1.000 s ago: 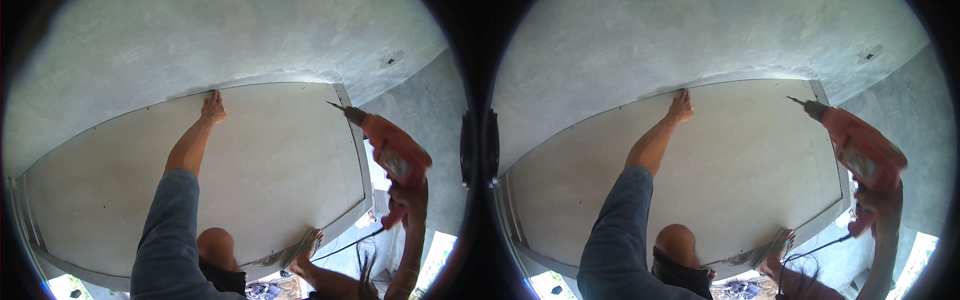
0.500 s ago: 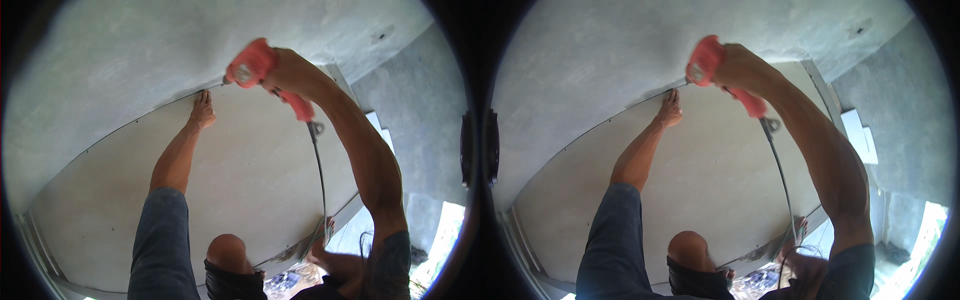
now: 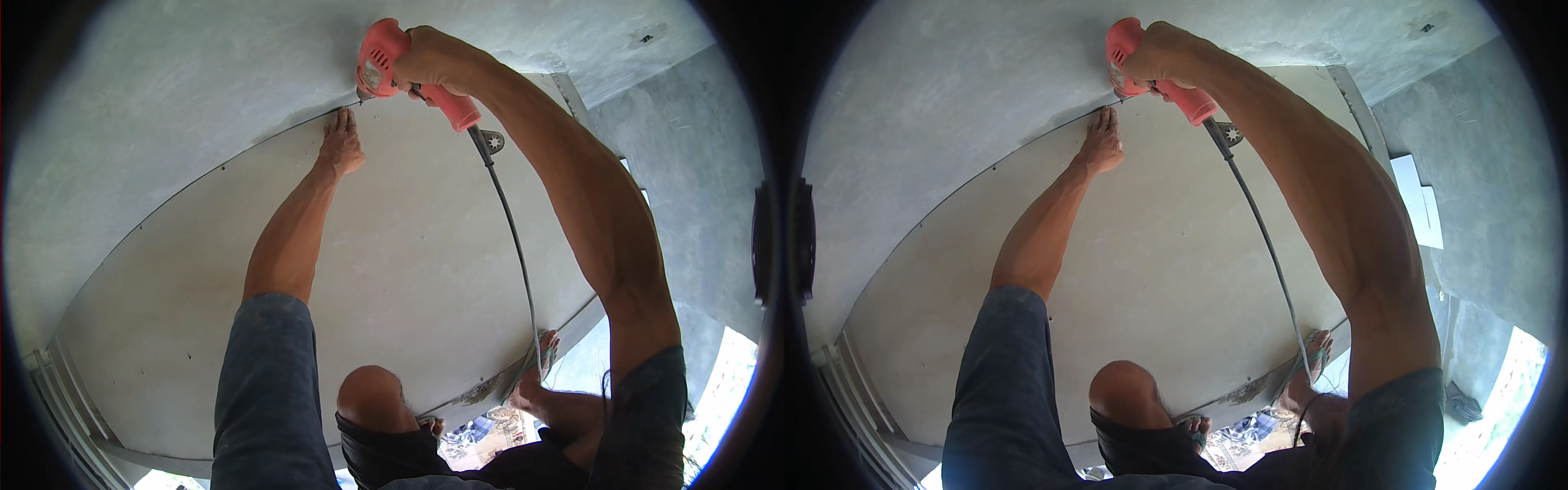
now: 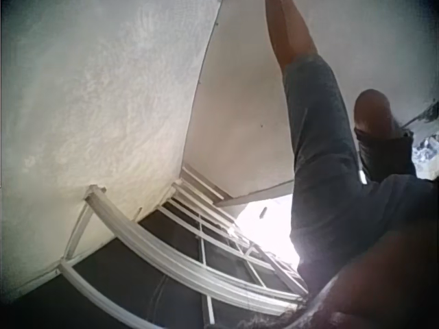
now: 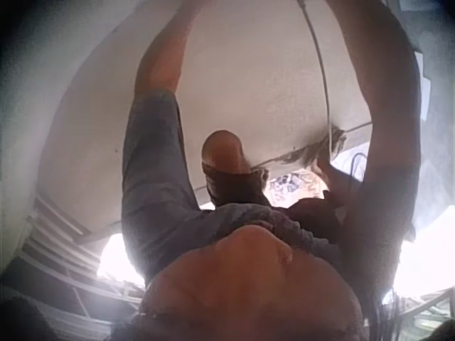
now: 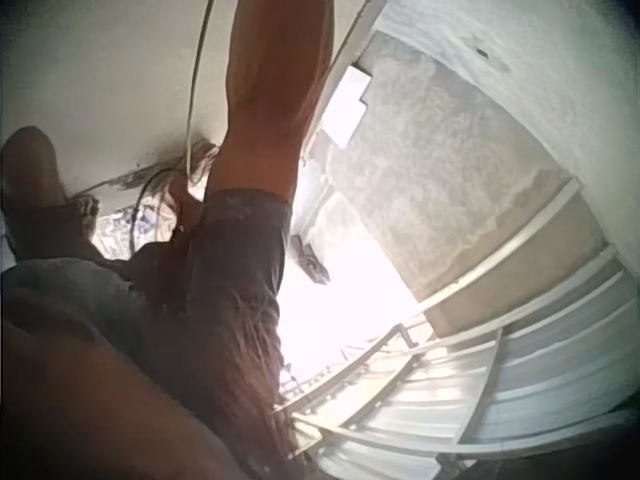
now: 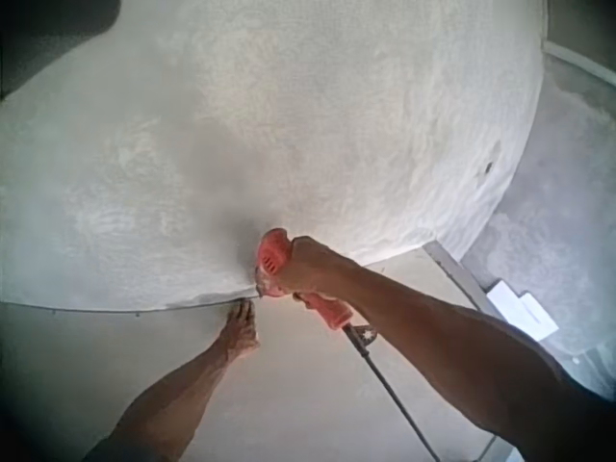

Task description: The person is drilling screws into a ceiling board using a power drill. They hold a screw against the board by hand and then use the power drill to drive it in, repeating this for multiple screws along the edge of the board.

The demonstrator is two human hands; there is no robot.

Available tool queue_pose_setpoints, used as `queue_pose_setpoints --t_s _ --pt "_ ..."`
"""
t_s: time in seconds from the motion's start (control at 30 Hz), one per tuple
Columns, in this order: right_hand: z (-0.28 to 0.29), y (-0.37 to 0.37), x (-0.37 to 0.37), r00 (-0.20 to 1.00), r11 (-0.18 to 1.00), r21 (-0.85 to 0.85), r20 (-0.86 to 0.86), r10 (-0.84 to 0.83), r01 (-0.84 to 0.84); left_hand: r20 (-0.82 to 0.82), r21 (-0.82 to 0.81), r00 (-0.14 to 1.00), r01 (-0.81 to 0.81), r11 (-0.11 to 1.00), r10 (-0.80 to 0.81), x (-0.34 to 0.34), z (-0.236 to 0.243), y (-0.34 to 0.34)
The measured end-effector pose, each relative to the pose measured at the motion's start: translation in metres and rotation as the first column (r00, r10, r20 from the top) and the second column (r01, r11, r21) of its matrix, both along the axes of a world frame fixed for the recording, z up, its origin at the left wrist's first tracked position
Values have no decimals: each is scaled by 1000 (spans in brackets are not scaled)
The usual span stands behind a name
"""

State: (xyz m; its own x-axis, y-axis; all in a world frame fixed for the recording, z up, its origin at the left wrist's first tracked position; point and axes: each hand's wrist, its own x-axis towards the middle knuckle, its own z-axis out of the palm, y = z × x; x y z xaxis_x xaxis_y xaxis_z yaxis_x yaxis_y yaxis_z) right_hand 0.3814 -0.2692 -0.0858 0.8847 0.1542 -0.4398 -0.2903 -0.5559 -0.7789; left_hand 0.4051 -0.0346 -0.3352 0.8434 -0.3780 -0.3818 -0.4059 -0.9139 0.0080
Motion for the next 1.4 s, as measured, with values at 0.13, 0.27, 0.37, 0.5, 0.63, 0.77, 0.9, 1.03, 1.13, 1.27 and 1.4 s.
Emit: queue_pose_setpoints --t_s 0.13,0.27,0.37,0.5,0.63,0.77,0.9,1.03,1.13,1.27,1.4 --pt "-13 3 6 1000 999 36 -13 -12 12 8 -55 1000 23 998 -23 0 -4 3" --pt "-19 2 4 999 998 56 -10 -35 36 23 -8 1000 0 1000 0 -2 -5 -5" --pt "-19 4 5 999 997 64 -15 -38 38 31 -29 1000 3 1000 -2 -2 -6 1" --pt "-25 3 4 999 997 63 -14 -49 50 -5 99 1000 -26 995 26 -6 3 -13" --pt "-28 2 9 998 996 73 -22 -53 54 -13 56 1000 -17 998 18 -5 4 -6" --pt "-18 6 2 999 998 41 -24 -40 41 -16 11 1000 -15 1000 15 -3 3 -3" --pt "-11 14 7 999 999 -37 -46 -3 1 -22 -8 1000 -2 1000 2 -2 5 0" --pt "-9 15 25 989 971 -188 -44 144 -149 8 -76 998 57 995 -56 0 0 0" --pt "-11 13 37 981 954 -230 -53 185 -192 -4 -95 999 45 994 -46 -3 1 3" --pt "-13 7 51 956 912 -288 -94 277 -292 1 -105 999 45 993 -45 -1 -1 3" --pt "-11 9 48 966 928 -275 -123 227 -253 2 -92 999 49 995 -49 -2 -3 4"
